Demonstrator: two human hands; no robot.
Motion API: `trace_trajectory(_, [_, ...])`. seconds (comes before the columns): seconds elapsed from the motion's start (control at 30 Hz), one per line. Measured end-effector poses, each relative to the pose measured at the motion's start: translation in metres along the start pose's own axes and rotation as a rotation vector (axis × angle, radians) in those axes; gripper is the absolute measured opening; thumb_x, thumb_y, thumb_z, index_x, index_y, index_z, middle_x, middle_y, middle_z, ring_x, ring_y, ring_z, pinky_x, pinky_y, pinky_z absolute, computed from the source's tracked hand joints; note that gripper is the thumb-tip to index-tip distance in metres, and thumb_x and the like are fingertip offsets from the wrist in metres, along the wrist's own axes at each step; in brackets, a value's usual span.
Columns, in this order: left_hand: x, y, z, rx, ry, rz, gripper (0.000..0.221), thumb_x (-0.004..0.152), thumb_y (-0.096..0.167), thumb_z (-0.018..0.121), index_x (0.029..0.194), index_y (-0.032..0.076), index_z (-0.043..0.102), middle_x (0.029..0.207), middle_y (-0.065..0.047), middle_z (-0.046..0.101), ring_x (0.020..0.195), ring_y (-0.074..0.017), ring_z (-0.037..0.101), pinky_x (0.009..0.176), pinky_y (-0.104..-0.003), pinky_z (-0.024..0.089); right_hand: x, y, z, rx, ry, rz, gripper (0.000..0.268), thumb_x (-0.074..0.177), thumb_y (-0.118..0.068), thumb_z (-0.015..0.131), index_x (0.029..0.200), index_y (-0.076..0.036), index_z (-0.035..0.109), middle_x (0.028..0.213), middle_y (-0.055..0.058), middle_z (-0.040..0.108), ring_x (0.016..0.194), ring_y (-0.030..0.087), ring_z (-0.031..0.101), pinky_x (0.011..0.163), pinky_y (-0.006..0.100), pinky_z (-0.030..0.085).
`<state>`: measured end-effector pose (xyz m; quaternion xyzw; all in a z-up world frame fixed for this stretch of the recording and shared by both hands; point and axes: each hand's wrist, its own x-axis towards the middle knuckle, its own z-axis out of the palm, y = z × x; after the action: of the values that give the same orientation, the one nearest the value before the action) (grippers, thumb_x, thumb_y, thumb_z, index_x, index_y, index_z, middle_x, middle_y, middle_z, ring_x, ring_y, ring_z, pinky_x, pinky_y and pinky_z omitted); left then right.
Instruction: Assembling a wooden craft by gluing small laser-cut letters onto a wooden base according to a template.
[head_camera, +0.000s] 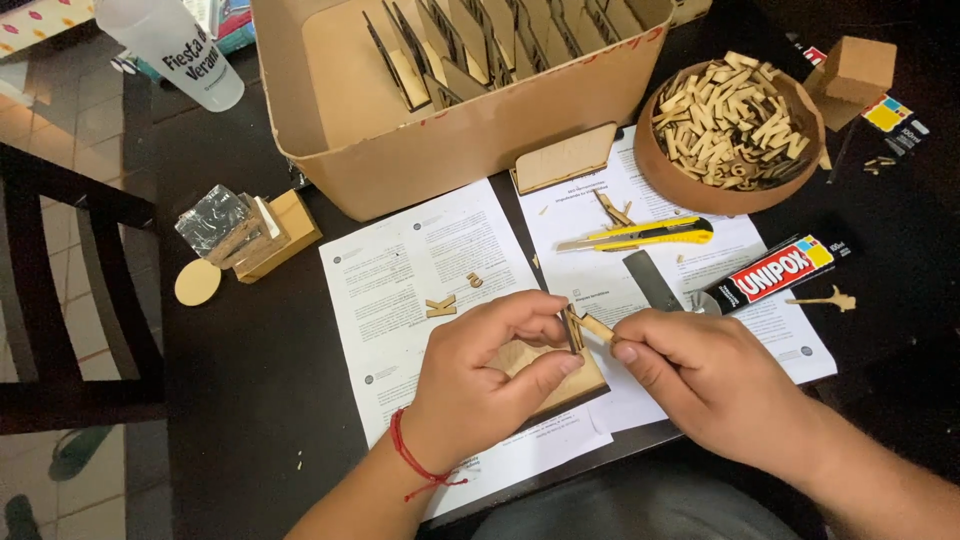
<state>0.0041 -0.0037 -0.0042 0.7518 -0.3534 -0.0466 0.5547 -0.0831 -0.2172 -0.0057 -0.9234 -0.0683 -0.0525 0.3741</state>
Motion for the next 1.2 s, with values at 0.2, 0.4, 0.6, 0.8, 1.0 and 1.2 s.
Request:
trace_trajectory(0.2, [0.002, 0.002, -0.001, 0.009, 0.0, -0.027, 0.034, 0.081, 0.018, 0.077, 0.113, 0.014, 0.067, 0.095, 0.0, 0.077, 0.088, -0.012, 0.075, 0.085, -0.025, 0.058, 0.004, -0.001, -0.005, 0.0, -0.008, 0.0, 0.02, 0.098, -0.027, 0.053, 0.083, -0.015, 0.061, 0.06, -0.001, 0.052, 0.05, 0.018, 0.048, 0.051, 0.032, 0.04])
trace_trajectory(0.4, [0.003, -0.001, -0.002, -0.143, 0.032, -0.023, 0.035, 0.082, 0.009, 0.077, 0.115, 0.009, 0.065, 0.096, -0.003, 0.075, 0.087, -0.0119, 0.074, 0.086, -0.025, 0.062, -0.001, -0.005, -0.013, 0.009, 0.123, -0.122, 0.016, 0.095, -0.022, 0.054, 0.09, -0.011, 0.063, 0.069, 0.0, 0.063, 0.052, 0.018, 0.054, 0.05, 0.031, 0.044])
trace_trajectory(0.6, [0.001, -0.01, -0.001, -0.391, 0.046, -0.012, 0.034, 0.09, 0.013, 0.071, 0.121, 0.006, 0.059, 0.102, -0.01, 0.072, 0.092, -0.0166, 0.071, 0.084, -0.028, 0.06, -0.006, -0.017, -0.027, -0.007, 0.158, -0.139, 0.017, 0.094, -0.024, 0.053, 0.087, -0.012, 0.063, 0.065, -0.002, 0.063, 0.049, 0.017, 0.052, 0.048, 0.03, 0.042])
trace_trajectory(0.8, [0.0, -0.007, 0.0, -0.543, 0.013, 0.007, 0.031, 0.092, 0.005, 0.068, 0.12, 0.003, 0.055, 0.105, -0.013, 0.073, 0.096, -0.0217, 0.075, 0.086, -0.03, 0.062, -0.003, -0.032, -0.028, -0.029, 0.046, -0.158, 0.019, 0.096, -0.026, 0.052, 0.089, -0.014, 0.065, 0.062, 0.0, 0.058, 0.051, 0.021, 0.054, 0.05, 0.033, 0.044])
trace_trajectory(1.0, [-0.002, -0.006, -0.001, -0.558, 0.002, 0.027, 0.031, 0.093, 0.004, 0.068, 0.12, 0.004, 0.053, 0.102, -0.013, 0.074, 0.096, -0.0225, 0.075, 0.089, -0.032, 0.061, -0.001, -0.038, -0.029, -0.049, 0.052, -0.135, 0.019, 0.096, -0.025, 0.052, 0.085, -0.015, 0.063, 0.057, -0.001, 0.053, 0.048, 0.02, 0.05, 0.048, 0.033, 0.041])
trace_trajectory(1.2, [-0.002, -0.001, -0.002, -0.472, 0.019, 0.038, 0.031, 0.092, 0.006, 0.069, 0.119, 0.004, 0.054, 0.102, -0.013, 0.075, 0.095, -0.02, 0.075, 0.084, -0.028, 0.061, -0.004, -0.036, -0.023, -0.093, 0.012, -0.094, 0.02, 0.097, -0.027, 0.052, 0.083, -0.017, 0.062, 0.057, -0.001, 0.054, 0.048, 0.022, 0.052, 0.049, 0.035, 0.042])
